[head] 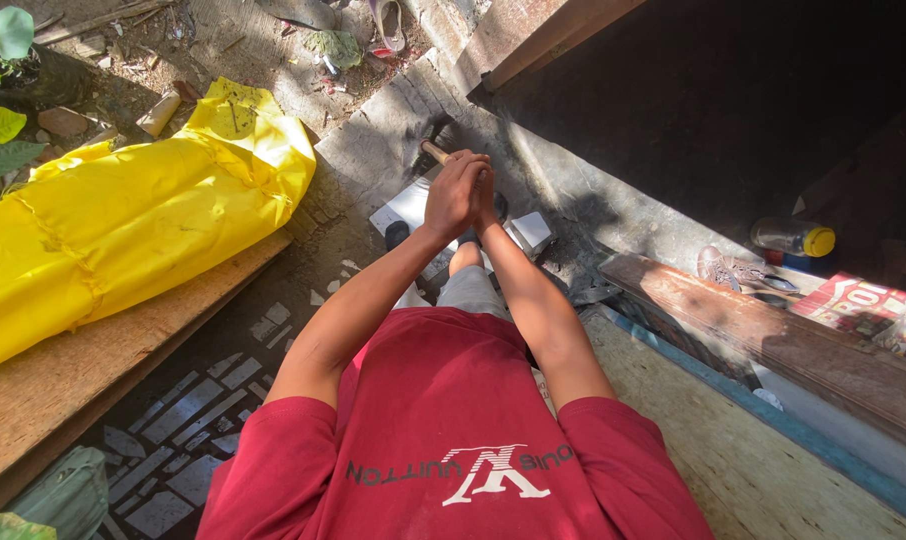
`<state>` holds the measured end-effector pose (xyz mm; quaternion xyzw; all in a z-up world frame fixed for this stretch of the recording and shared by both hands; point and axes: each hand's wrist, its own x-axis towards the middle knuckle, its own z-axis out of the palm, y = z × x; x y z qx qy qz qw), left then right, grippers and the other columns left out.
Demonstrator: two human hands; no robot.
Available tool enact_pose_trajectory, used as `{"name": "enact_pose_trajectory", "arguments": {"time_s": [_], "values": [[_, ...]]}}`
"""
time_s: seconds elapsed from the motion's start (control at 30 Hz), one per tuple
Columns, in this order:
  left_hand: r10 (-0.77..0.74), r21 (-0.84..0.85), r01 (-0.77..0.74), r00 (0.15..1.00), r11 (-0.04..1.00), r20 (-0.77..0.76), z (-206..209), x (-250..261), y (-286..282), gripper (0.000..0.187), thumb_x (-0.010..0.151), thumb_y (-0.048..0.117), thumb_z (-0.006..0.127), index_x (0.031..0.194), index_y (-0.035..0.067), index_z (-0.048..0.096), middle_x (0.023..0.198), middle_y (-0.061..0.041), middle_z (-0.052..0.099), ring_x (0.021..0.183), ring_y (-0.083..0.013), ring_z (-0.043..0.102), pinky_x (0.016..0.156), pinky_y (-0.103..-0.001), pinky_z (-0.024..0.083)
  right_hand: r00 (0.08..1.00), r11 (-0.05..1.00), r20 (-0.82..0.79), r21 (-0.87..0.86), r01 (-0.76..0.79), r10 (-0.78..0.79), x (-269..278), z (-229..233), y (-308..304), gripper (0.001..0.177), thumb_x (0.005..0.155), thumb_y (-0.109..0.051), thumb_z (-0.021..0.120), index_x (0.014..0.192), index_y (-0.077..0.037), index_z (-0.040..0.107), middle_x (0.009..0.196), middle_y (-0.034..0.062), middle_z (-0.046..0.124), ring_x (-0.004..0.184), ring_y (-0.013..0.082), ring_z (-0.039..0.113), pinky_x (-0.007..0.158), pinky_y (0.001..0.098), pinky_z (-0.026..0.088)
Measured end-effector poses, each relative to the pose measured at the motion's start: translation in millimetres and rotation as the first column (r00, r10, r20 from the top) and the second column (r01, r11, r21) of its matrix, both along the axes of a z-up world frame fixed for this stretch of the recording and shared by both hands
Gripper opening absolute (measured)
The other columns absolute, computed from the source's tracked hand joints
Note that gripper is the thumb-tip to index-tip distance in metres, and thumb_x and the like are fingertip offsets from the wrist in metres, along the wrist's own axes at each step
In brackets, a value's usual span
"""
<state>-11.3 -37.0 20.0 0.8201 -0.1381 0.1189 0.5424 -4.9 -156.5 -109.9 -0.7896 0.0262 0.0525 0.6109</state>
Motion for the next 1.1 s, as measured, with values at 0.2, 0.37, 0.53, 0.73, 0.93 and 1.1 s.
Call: {"name": "enact_pose_trajectory", "arguments": {"time_s": [0.2,0.37,0.53,0.73,0.93,1.1], "values": [[-0.096,0.058,0.095,0.995,0.994,0.009,-12.4,-3.4,1.4,0.016,0.095,0.008,0.061,0.107,0.0,0.067,0.12,-0.013,0.071,0.111,-0.0334,0.068,0.096,-0.044,0.052,1.0,1.0,0.009,-0.013,0.006,-0.006,-1.2,8.7,12.8,0.017,0.105,-0.021,0.063,0.107,-0.004,0.066,0.088,-0.0011,0.061,0.082,0.0103,0.057,0.073,0.0258,0.046],[-0.071,0.017,0.07,0.997,0.997,0.038,12.9,-2.6,6.2,0.012,0.098,0.008,0.064,0.106,0.0,0.067,0.116,-0.013,0.071,0.109,-0.0333,0.069,0.094,-0.044,0.053,0.996,0.998,-0.088,0.056,-0.013,0.018,5.7,27.8,7.8,0.018,0.106,-0.02,0.061,0.103,-0.003,0.064,0.084,0.0001,0.06,0.076,0.0085,0.053,0.067,0.0247,0.044],[0.012,-0.079,-0.006,0.997,0.997,0.081,19.2,-1.5,4.0,0.011,0.1,0.007,0.063,0.106,-0.001,0.067,0.115,-0.013,0.072,0.108,-0.0318,0.07,0.093,-0.042,0.056,0.981,0.796,-0.182,0.603,0.059,0.065,4.4,19.3,-5.3,0.028,0.106,-0.019,0.039,0.101,-0.004,0.063,0.088,-0.0002,0.061,0.081,0.0093,0.059,0.074,0.0241,0.048],[-0.031,-0.014,0.031,1.0,0.999,-0.005,-10.2,-15.1,-1.2,0.018,0.095,0.005,0.06,0.11,-0.003,0.066,0.12,-0.016,0.07,0.11,-0.0351,0.068,0.094,-0.042,0.055,0.999,0.933,-0.049,0.359,0.028,-0.011,-16.4,-5.8,-7.6,0.011,0.103,-0.011,0.055,0.099,-0.004,0.062,0.093,-0.0008,0.061,0.087,0.0076,0.06,0.077,0.0249,0.05],[-0.178,0.007,0.178,0.984,0.984,0.0,-18.4,-23.4,-15.2,0.019,0.093,0.008,0.063,0.109,-0.002,0.066,0.122,-0.017,0.069,0.113,-0.0346,0.068,0.095,-0.042,0.054,0.996,0.966,-0.087,0.259,0.019,0.003,-20.9,13.6,-18.8,0.008,0.101,-0.012,0.063,0.101,-0.004,0.064,0.09,-0.0017,0.064,0.084,0.0063,0.06,0.074,0.0242,0.05],[-0.152,0.0,0.152,0.987,0.988,0.061,0.2,-14.3,-15.3,0.016,0.093,0.005,0.067,0.109,-0.001,0.067,0.118,-0.016,0.071,0.108,-0.0351,0.067,0.094,-0.043,0.054,0.989,0.981,-0.125,0.186,-0.058,0.082,1.8,52.7,-34.5,0.012,0.098,-0.013,0.07,0.103,-0.004,0.065,0.087,-0.0025,0.066,0.082,0.0053,0.06,0.072,0.0237,0.05]]}}
